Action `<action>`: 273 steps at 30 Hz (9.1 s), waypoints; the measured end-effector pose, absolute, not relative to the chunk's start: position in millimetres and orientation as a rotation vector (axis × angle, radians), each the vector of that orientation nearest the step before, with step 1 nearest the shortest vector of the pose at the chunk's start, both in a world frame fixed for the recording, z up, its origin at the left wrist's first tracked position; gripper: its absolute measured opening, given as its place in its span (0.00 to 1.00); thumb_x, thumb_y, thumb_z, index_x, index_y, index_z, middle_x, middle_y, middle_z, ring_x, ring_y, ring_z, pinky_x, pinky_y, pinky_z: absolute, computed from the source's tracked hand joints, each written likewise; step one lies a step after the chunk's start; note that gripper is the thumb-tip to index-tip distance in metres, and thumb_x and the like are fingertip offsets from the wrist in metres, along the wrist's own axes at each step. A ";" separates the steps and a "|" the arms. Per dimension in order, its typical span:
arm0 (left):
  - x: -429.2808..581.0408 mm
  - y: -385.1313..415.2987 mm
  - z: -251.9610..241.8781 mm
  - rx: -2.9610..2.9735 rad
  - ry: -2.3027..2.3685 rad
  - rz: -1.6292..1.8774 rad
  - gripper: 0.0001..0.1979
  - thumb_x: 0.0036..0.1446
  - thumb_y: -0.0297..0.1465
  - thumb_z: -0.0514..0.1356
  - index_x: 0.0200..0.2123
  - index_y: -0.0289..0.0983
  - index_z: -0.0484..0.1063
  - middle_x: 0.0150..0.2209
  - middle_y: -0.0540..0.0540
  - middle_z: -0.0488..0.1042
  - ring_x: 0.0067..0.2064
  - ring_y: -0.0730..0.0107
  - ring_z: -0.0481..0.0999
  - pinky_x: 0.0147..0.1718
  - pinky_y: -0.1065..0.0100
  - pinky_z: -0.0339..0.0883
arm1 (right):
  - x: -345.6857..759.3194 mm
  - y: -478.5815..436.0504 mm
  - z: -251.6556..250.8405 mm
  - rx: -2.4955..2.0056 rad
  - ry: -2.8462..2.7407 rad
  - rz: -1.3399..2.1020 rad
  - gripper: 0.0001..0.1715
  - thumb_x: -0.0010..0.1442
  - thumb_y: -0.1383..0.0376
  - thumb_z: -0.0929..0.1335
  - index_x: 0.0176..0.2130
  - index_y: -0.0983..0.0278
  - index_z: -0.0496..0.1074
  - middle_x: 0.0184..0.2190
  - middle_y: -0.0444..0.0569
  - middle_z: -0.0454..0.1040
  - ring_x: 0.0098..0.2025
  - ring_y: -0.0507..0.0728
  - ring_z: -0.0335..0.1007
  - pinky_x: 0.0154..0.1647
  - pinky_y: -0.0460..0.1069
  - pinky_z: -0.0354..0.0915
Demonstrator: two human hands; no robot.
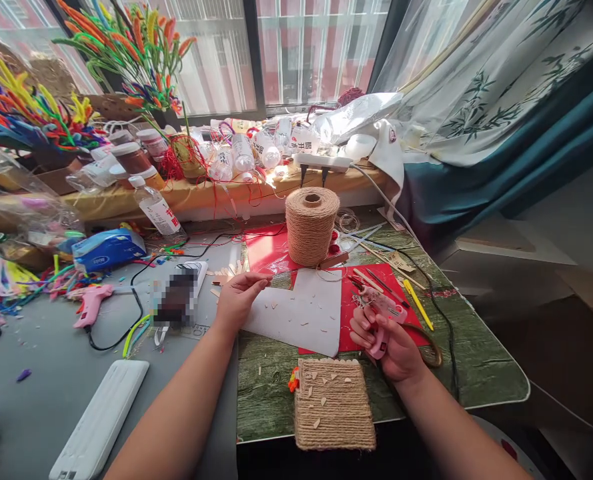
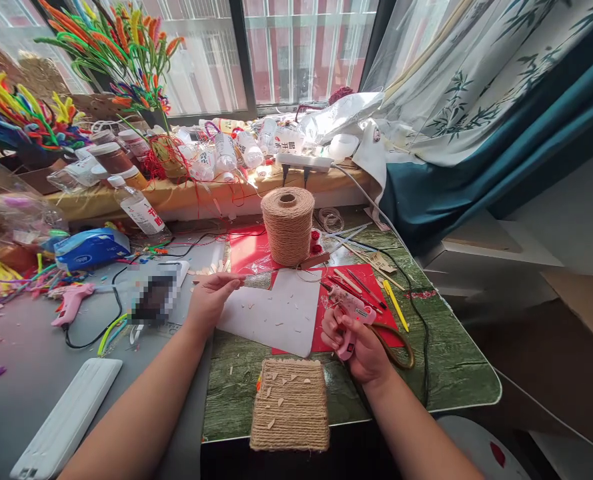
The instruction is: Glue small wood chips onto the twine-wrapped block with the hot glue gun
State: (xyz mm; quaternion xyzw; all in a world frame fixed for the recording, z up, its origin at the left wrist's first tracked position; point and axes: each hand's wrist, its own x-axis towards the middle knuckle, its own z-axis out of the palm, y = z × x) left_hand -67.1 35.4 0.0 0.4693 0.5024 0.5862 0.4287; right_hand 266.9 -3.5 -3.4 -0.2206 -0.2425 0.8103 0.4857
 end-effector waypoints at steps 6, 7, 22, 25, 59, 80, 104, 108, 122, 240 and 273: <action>-71.3 36.1 0.1 1.163 1.251 1.536 0.13 0.51 0.38 0.75 0.30 0.38 0.78 0.33 0.46 0.80 0.37 0.66 0.77 0.43 0.64 0.70 | 266.8 -0.7 -5.4 -0.525 -0.608 1.986 0.13 0.61 0.61 0.74 0.31 0.61 0.67 0.30 0.43 0.60 0.25 0.51 0.46 0.24 0.47 0.54; -71.5 36.3 -0.2 1.167 1.255 1.536 0.13 0.52 0.39 0.74 0.30 0.38 0.77 0.32 0.47 0.79 0.37 0.66 0.77 0.42 0.64 0.70 | 266.7 -0.4 -5.9 -0.524 -0.610 1.988 0.13 0.61 0.61 0.74 0.31 0.61 0.67 0.30 0.43 0.61 0.25 0.51 0.46 0.24 0.47 0.55; -71.6 40.0 -4.0 1.156 1.302 1.508 0.12 0.51 0.39 0.75 0.34 0.38 0.84 0.37 0.42 0.84 0.41 0.59 0.82 0.46 0.59 0.73 | 266.8 0.8 -6.5 -0.505 -0.596 1.988 0.13 0.60 0.61 0.74 0.31 0.62 0.67 0.30 0.43 0.63 0.25 0.49 0.48 0.24 0.46 0.57; -69.4 40.5 -3.6 1.117 1.242 1.497 0.13 0.54 0.40 0.73 0.39 0.39 0.84 0.40 0.41 0.85 0.42 0.61 0.83 0.45 0.60 0.74 | 267.1 0.3 -5.2 -0.496 -0.592 1.985 0.13 0.60 0.62 0.74 0.31 0.62 0.68 0.30 0.43 0.62 0.25 0.49 0.48 0.24 0.45 0.57; -67.0 38.1 0.4 1.299 1.335 1.385 0.14 0.56 0.43 0.72 0.36 0.38 0.80 0.33 0.46 0.80 0.36 0.66 0.77 0.40 0.65 0.70 | 266.5 0.2 -4.7 -0.510 -0.603 1.973 0.13 0.60 0.61 0.74 0.31 0.63 0.69 0.30 0.43 0.60 0.25 0.50 0.44 0.24 0.46 0.53; -70.7 44.2 -4.5 0.795 1.019 1.454 0.21 0.69 0.44 0.59 0.53 0.36 0.79 0.54 0.37 0.81 0.59 0.56 0.79 0.59 0.56 0.70 | 266.2 0.9 -5.8 -0.495 -0.601 2.006 0.11 0.62 0.62 0.73 0.32 0.64 0.70 0.30 0.44 0.60 0.26 0.49 0.47 0.25 0.45 0.55; -70.6 46.0 -1.2 0.653 0.902 1.543 0.23 0.60 0.42 0.69 0.22 0.37 0.65 0.20 0.54 0.62 0.25 0.77 0.66 0.26 0.75 0.64 | 265.7 1.4 -6.6 -0.526 -0.565 1.996 0.11 0.61 0.62 0.73 0.32 0.63 0.69 0.30 0.44 0.60 0.26 0.50 0.46 0.25 0.45 0.56; -72.0 44.3 3.0 0.775 0.970 1.657 0.16 0.57 0.41 0.72 0.27 0.37 0.75 0.28 0.50 0.75 0.31 0.74 0.74 0.33 0.72 0.69 | 266.4 1.3 -5.2 -0.509 -0.546 1.986 0.13 0.60 0.62 0.74 0.31 0.63 0.68 0.30 0.43 0.59 0.25 0.50 0.45 0.24 0.45 0.55; -68.3 42.9 -2.9 1.001 1.092 1.520 0.23 0.53 0.33 0.75 0.52 0.44 0.78 0.65 0.40 0.71 0.67 0.50 0.69 0.61 0.56 0.67 | 271.5 1.5 0.5 -0.472 -0.467 1.918 0.17 0.57 0.60 0.76 0.31 0.61 0.65 0.29 0.41 0.56 0.24 0.50 0.41 0.22 0.46 0.52; -90.2 14.2 5.7 0.668 0.555 1.098 0.49 0.45 0.73 0.55 0.45 0.35 0.80 0.44 0.30 0.82 0.51 0.38 0.81 0.48 0.45 0.74 | 268.0 -4.3 -4.5 -0.525 -0.491 1.938 0.13 0.60 0.62 0.74 0.32 0.60 0.65 0.30 0.43 0.57 0.25 0.52 0.46 0.22 0.49 0.56; -89.5 57.0 -11.3 0.518 1.030 1.679 0.13 0.48 0.31 0.77 0.36 0.36 0.81 0.37 0.45 0.85 0.39 0.69 0.85 0.37 0.73 0.77 | 273.2 -0.6 4.7 -0.517 -0.503 1.880 0.15 0.59 0.63 0.74 0.31 0.60 0.64 0.30 0.42 0.60 0.24 0.50 0.48 0.23 0.46 0.58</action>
